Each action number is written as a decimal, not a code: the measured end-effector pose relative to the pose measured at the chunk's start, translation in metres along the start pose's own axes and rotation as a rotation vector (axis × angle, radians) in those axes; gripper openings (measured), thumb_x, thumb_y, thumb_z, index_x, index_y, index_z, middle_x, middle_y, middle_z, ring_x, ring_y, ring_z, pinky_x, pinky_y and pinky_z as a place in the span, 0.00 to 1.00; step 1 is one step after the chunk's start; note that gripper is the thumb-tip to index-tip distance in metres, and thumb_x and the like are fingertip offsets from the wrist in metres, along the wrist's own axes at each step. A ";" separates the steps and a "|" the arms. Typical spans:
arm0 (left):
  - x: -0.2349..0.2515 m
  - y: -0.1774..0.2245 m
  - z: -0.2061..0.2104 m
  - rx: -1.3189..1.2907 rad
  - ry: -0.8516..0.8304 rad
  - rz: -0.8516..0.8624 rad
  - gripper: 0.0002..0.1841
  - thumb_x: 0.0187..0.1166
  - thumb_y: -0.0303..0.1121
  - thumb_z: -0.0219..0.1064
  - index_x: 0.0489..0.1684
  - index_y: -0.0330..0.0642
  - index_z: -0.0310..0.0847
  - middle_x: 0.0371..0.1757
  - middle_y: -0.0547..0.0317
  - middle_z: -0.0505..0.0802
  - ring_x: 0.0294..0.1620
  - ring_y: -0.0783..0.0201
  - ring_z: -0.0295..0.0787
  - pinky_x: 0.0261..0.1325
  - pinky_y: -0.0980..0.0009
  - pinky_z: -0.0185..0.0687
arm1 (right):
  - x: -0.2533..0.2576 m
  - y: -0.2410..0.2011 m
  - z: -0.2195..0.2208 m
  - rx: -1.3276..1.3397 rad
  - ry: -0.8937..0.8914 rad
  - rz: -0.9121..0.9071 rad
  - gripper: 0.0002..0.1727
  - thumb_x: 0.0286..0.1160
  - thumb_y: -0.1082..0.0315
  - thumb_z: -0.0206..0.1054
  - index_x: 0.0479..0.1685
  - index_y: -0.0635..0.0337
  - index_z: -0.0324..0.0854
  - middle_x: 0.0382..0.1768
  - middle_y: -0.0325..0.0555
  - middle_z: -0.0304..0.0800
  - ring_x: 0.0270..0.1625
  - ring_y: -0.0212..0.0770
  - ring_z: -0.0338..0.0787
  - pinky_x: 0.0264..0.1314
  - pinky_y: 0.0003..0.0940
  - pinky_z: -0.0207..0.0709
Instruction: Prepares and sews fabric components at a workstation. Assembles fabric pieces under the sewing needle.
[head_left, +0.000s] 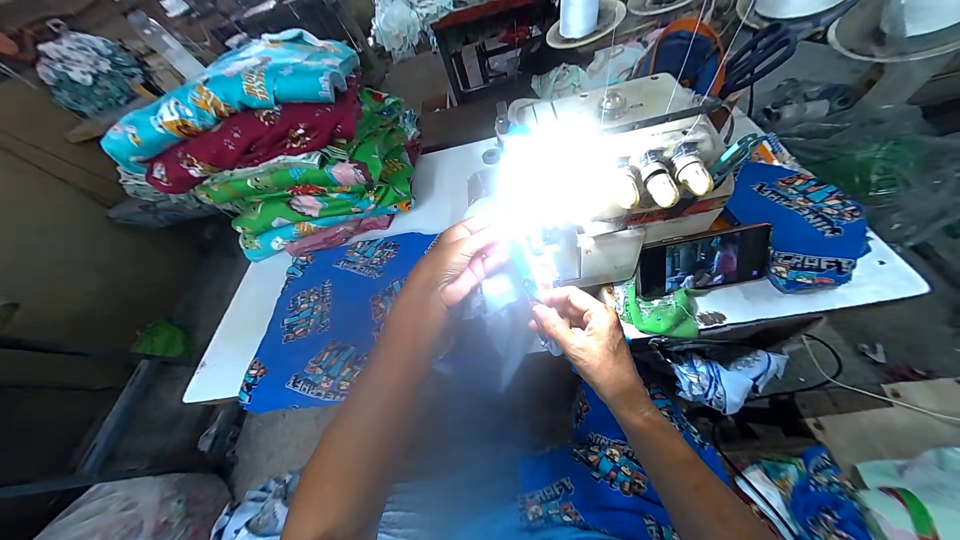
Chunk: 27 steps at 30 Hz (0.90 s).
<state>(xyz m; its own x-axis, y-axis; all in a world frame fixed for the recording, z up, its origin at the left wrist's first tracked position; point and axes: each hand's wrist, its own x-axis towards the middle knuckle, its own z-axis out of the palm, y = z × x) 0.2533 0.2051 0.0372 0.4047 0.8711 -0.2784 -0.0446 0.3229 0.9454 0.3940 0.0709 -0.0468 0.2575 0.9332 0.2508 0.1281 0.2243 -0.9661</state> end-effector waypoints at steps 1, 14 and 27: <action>-0.006 0.001 0.001 -0.027 0.004 -0.003 0.11 0.89 0.24 0.54 0.63 0.44 0.76 0.42 0.64 0.90 0.37 0.75 0.88 0.45 0.80 0.87 | 0.002 -0.001 0.001 -0.061 0.024 -0.037 0.07 0.76 0.67 0.70 0.46 0.58 0.89 0.30 0.33 0.93 0.30 0.20 0.87 0.37 0.16 0.81; -0.084 0.031 0.019 0.192 0.001 0.600 0.16 0.89 0.26 0.58 0.71 0.43 0.81 0.58 0.61 0.95 0.55 0.70 0.94 0.62 0.76 0.88 | 0.052 -0.050 0.015 -0.044 0.079 -0.360 0.11 0.75 0.61 0.72 0.49 0.58 0.89 0.45 0.39 0.91 0.47 0.24 0.88 0.50 0.20 0.80; -0.030 0.011 -0.005 -0.225 0.050 0.259 0.20 0.95 0.30 0.44 0.83 0.55 0.62 0.56 0.67 0.90 0.49 0.77 0.91 0.51 0.82 0.87 | 0.047 -0.031 0.003 0.000 0.008 -0.353 0.06 0.80 0.67 0.69 0.46 0.58 0.88 0.38 0.35 0.92 0.41 0.20 0.89 0.47 0.17 0.82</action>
<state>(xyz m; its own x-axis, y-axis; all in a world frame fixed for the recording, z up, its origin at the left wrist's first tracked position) 0.2358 0.1840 0.0552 0.3090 0.9499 -0.0475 -0.3422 0.1576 0.9263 0.3996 0.1085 -0.0055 0.2044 0.7961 0.5696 0.2103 0.5326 -0.8198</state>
